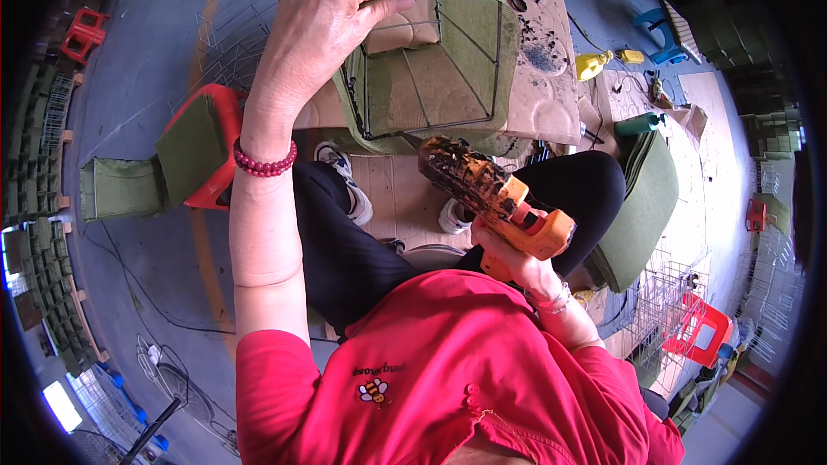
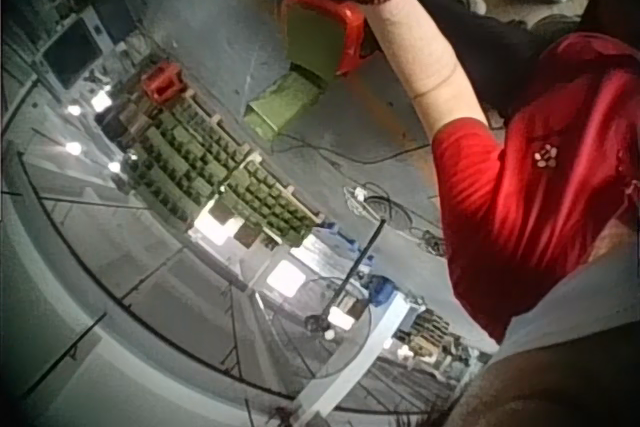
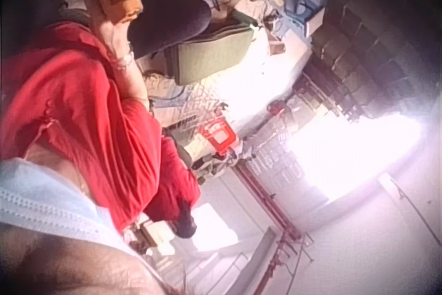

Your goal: The recorder is using a hot glue gun to attach green fabric coverings to wire frame bins.

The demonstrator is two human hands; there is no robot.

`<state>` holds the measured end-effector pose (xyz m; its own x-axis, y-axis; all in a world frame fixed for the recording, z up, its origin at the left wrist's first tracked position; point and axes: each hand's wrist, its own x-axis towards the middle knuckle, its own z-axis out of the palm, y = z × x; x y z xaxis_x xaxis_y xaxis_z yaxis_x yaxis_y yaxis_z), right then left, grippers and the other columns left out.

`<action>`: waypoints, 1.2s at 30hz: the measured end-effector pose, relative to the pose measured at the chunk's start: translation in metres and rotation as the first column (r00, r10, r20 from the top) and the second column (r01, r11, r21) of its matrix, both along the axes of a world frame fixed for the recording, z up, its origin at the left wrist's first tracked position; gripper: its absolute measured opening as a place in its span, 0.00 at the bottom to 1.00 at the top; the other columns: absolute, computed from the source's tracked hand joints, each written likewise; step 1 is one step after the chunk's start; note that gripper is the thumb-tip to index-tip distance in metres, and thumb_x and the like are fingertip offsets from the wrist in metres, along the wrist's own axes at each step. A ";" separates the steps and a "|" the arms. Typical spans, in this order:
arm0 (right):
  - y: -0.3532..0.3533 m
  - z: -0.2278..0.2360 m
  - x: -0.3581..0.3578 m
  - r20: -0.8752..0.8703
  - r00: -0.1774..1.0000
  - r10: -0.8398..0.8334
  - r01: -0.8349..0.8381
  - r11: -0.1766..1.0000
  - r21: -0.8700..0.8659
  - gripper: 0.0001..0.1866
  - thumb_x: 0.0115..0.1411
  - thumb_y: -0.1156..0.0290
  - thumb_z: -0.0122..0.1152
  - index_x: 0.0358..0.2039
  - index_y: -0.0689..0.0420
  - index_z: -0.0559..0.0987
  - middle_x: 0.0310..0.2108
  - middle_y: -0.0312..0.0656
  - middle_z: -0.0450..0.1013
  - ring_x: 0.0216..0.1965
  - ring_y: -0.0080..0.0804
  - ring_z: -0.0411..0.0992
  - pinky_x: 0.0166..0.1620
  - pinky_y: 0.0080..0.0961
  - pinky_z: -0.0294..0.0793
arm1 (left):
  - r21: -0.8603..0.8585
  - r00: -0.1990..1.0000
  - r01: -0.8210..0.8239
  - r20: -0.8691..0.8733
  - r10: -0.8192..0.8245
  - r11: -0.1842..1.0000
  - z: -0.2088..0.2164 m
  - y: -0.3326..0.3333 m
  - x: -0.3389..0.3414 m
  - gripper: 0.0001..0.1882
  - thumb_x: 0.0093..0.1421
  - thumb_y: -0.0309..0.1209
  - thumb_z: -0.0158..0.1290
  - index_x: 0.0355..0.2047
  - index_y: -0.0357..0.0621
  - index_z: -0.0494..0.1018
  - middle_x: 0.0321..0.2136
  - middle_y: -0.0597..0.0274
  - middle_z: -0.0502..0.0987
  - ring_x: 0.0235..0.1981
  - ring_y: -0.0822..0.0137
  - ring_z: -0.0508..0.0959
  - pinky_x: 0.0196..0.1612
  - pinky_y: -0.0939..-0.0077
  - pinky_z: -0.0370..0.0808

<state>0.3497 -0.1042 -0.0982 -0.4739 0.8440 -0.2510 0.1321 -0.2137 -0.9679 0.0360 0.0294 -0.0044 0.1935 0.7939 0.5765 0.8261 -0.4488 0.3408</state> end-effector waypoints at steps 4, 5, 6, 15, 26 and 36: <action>-0.004 -0.005 0.005 -0.045 0.998 -0.046 0.046 0.999 0.014 0.09 0.59 0.73 0.66 0.41 0.58 0.80 0.33 0.31 0.76 0.33 0.17 0.72 0.37 0.20 0.73 | 0.019 1.000 0.010 -0.019 -0.009 1.000 0.002 -0.001 0.001 0.11 0.59 0.33 0.62 0.42 0.47 0.83 0.18 0.47 0.64 0.17 0.69 0.55 0.21 0.71 0.64; -0.004 -0.004 0.008 -0.028 0.999 -0.043 0.043 0.999 0.001 0.10 0.59 0.74 0.66 0.42 0.58 0.80 0.35 0.32 0.76 0.35 0.18 0.73 0.40 0.21 0.73 | 0.019 1.000 0.008 -0.018 -0.008 1.000 0.002 -0.001 0.001 0.11 0.59 0.33 0.62 0.42 0.47 0.83 0.18 0.47 0.64 0.17 0.69 0.55 0.21 0.71 0.64; -0.003 -0.003 0.009 -0.012 0.999 -0.041 0.041 0.999 -0.011 0.11 0.59 0.75 0.66 0.43 0.59 0.80 0.36 0.33 0.77 0.38 0.19 0.73 0.42 0.21 0.73 | 0.033 1.000 0.017 -0.015 -0.016 0.999 0.001 -0.001 0.001 0.11 0.60 0.33 0.62 0.43 0.46 0.83 0.18 0.47 0.63 0.17 0.69 0.55 0.21 0.71 0.64; -0.004 0.004 0.010 -0.125 0.983 -0.135 0.125 0.989 -0.082 0.11 0.58 0.77 0.68 0.42 0.57 0.79 0.36 0.31 0.76 0.38 0.18 0.73 0.44 0.20 0.73 | 0.061 0.999 0.040 -0.011 -0.040 0.997 0.001 0.000 0.001 0.12 0.60 0.33 0.61 0.43 0.46 0.83 0.19 0.46 0.63 0.17 0.69 0.54 0.20 0.71 0.62; -0.007 0.007 0.012 -0.078 0.979 -0.191 0.179 0.974 -0.135 0.12 0.58 0.78 0.68 0.42 0.57 0.79 0.36 0.31 0.76 0.37 0.18 0.73 0.43 0.20 0.74 | 0.058 0.999 0.043 0.003 -0.043 0.997 -0.001 0.002 -0.001 0.12 0.60 0.33 0.62 0.43 0.45 0.83 0.19 0.45 0.67 0.16 0.68 0.56 0.21 0.71 0.63; 0.006 0.019 0.016 -0.013 0.993 -0.119 0.118 0.991 -0.056 0.10 0.60 0.76 0.67 0.43 0.58 0.79 0.35 0.31 0.75 0.36 0.17 0.72 0.41 0.20 0.74 | -0.001 0.999 0.039 -0.023 -0.039 0.999 0.001 -0.001 -0.001 0.12 0.60 0.33 0.61 0.43 0.45 0.83 0.29 0.44 0.79 0.15 0.64 0.62 0.23 0.71 0.69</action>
<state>0.3655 -0.0980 -0.0795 -0.3753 0.8797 -0.2921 0.0873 -0.2802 -0.9560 0.0354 0.0285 -0.0034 0.2373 0.7856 0.5714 0.8156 -0.4807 0.3222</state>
